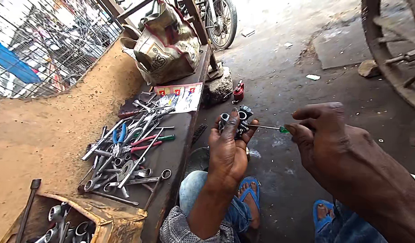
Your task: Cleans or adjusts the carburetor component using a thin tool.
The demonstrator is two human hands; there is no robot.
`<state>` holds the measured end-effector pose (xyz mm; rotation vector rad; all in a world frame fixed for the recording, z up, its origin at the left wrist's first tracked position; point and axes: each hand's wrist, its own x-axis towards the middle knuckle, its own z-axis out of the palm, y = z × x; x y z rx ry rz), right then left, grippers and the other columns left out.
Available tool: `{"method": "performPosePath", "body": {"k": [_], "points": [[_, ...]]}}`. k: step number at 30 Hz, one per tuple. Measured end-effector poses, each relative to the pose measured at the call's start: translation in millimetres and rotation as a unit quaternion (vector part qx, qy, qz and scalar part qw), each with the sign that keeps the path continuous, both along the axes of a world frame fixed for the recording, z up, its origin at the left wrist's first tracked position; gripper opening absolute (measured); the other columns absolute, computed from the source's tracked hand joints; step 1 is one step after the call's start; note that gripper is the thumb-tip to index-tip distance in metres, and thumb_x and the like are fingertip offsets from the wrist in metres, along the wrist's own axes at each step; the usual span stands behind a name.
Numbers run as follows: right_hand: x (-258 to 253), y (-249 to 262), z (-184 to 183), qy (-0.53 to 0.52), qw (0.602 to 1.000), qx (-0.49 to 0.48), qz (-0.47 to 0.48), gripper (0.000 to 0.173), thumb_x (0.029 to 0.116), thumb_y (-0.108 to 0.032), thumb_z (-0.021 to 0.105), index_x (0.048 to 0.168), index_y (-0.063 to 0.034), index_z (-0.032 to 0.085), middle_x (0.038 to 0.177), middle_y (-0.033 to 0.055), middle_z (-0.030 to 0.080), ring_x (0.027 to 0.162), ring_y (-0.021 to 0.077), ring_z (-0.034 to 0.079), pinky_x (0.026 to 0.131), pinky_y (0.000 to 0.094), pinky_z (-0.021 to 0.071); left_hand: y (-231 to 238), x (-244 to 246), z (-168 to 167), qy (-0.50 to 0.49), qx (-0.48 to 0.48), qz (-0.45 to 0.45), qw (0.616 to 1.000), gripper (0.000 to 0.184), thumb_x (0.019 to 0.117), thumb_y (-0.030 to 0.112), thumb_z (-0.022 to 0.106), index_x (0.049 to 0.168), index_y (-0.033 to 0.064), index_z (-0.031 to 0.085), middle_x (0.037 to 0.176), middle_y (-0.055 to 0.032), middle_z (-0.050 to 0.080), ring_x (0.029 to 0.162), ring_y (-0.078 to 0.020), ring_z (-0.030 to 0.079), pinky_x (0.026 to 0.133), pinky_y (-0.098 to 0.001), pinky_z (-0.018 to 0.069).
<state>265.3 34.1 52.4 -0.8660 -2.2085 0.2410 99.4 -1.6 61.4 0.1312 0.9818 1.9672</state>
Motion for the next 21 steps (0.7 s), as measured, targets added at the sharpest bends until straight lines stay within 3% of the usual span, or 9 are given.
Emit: {"method": "performPosePath", "body": {"k": [2,6,7,9,11,14,16,18,21], "points": [[-1.4,0.3,-1.8,0.000,1.000,0.008,-0.003,0.031,0.1092,-0.029,0.042,0.128,-0.0050,0.051,0.071,0.0066,0.060,0.052,0.0254,0.061,0.042,0.0407,0.0471,-1.2,-0.3,2.4,-0.001,0.006,0.005,1.000,0.029,0.1012,0.007,0.060,0.128,0.0057,0.049,0.113,-0.0176,0.063,0.098,-0.0333,0.070,0.088,-0.0480,0.0613],[-1.2,-3.1,0.1,0.021,0.999,0.003,0.037,0.034,0.1045,-0.021,0.047,0.136,-0.0075,0.048,0.104,0.0096,0.061,0.075,0.0196,0.064,0.058,0.0346,0.0541,-1.9,-2.0,2.5,0.004,0.010,0.014,1.000,0.029,0.1016,0.006,0.060,0.129,0.0062,0.050,0.113,-0.0172,0.063,0.098,-0.0330,0.070,0.088,-0.0486,0.0616],[-0.4,-2.8,0.0,0.019,0.999,0.004,0.042,0.032,0.1051,-0.019,0.049,0.135,-0.0069,0.048,0.106,0.0109,0.061,0.076,0.0206,0.065,0.059,0.0348,0.0549,-1.8,-1.6,1.8,0.005,0.007,0.011,1.000,0.029,0.1017,0.006,0.060,0.129,0.0061,0.050,0.114,-0.0174,0.063,0.098,-0.0333,0.070,0.088,-0.0488,0.0615],[-1.1,-0.2,-1.3,0.020,0.999,-0.001,0.037,0.028,0.1077,-0.021,0.047,0.131,-0.0067,0.049,0.086,0.0067,0.064,0.063,0.0203,0.065,0.049,0.0364,0.0530,-1.4,0.8,1.3,0.006,0.001,-0.001,1.000,0.029,0.1020,0.007,0.060,0.129,0.0059,0.050,0.113,-0.0177,0.063,0.097,-0.0329,0.071,0.086,-0.0476,0.0620],[-1.8,0.6,-0.8,0.009,0.999,-0.019,0.024,0.028,0.1092,-0.023,0.045,0.130,-0.0062,0.051,0.070,0.0034,0.060,0.053,0.0207,0.061,0.044,0.0379,0.0498,-2.5,6.6,2.5,0.010,-0.002,-0.021,1.000,0.027,0.1019,0.009,0.060,0.127,0.0062,0.051,0.113,-0.0170,0.063,0.095,-0.0311,0.071,0.085,-0.0458,0.0625],[3.0,-1.8,6.3,0.001,1.000,-0.012,0.017,0.035,0.1098,-0.029,0.045,0.135,-0.0057,0.050,0.079,0.0033,0.061,0.059,0.0180,0.061,0.049,0.0351,0.0509,-5.7,9.8,3.9,0.029,-0.003,-0.040,0.999,0.030,0.1002,0.012,0.065,0.127,0.0086,0.053,0.116,-0.0151,0.064,0.100,-0.0299,0.071,0.089,-0.0444,0.0622],[10.1,-3.6,11.5,0.004,0.999,0.017,0.033,0.030,0.1072,-0.023,0.052,0.130,-0.0041,0.059,0.092,0.0066,0.064,0.071,0.0168,0.062,0.058,0.0311,0.0533,-5.1,10.7,5.4,0.016,-0.005,-0.029,0.999,0.029,0.1009,0.012,0.063,0.128,0.0084,0.053,0.116,-0.0155,0.064,0.100,-0.0307,0.071,0.088,-0.0452,0.0622],[16.8,-2.3,13.2,0.010,0.997,0.059,0.047,0.021,0.1023,-0.016,0.060,0.114,-0.0029,0.071,0.100,0.0115,0.066,0.079,0.0183,0.065,0.065,0.0284,0.0544,-3.3,9.9,5.8,-0.003,0.002,-0.010,1.000,0.026,0.1023,0.009,0.059,0.127,0.0063,0.052,0.115,-0.0172,0.063,0.100,-0.0321,0.070,0.088,-0.0476,0.0618],[19.2,-0.1,12.7,0.009,0.996,0.078,0.047,0.017,0.1004,-0.014,0.062,0.108,-0.0035,0.074,0.101,0.0120,0.066,0.082,0.0167,0.065,0.068,0.0250,0.0541,-2.9,7.2,6.7,-0.009,0.007,0.000,1.000,0.028,0.1020,0.009,0.060,0.128,0.0061,0.050,0.116,-0.0174,0.062,0.100,-0.0328,0.070,0.088,-0.0479,0.0618]]}}
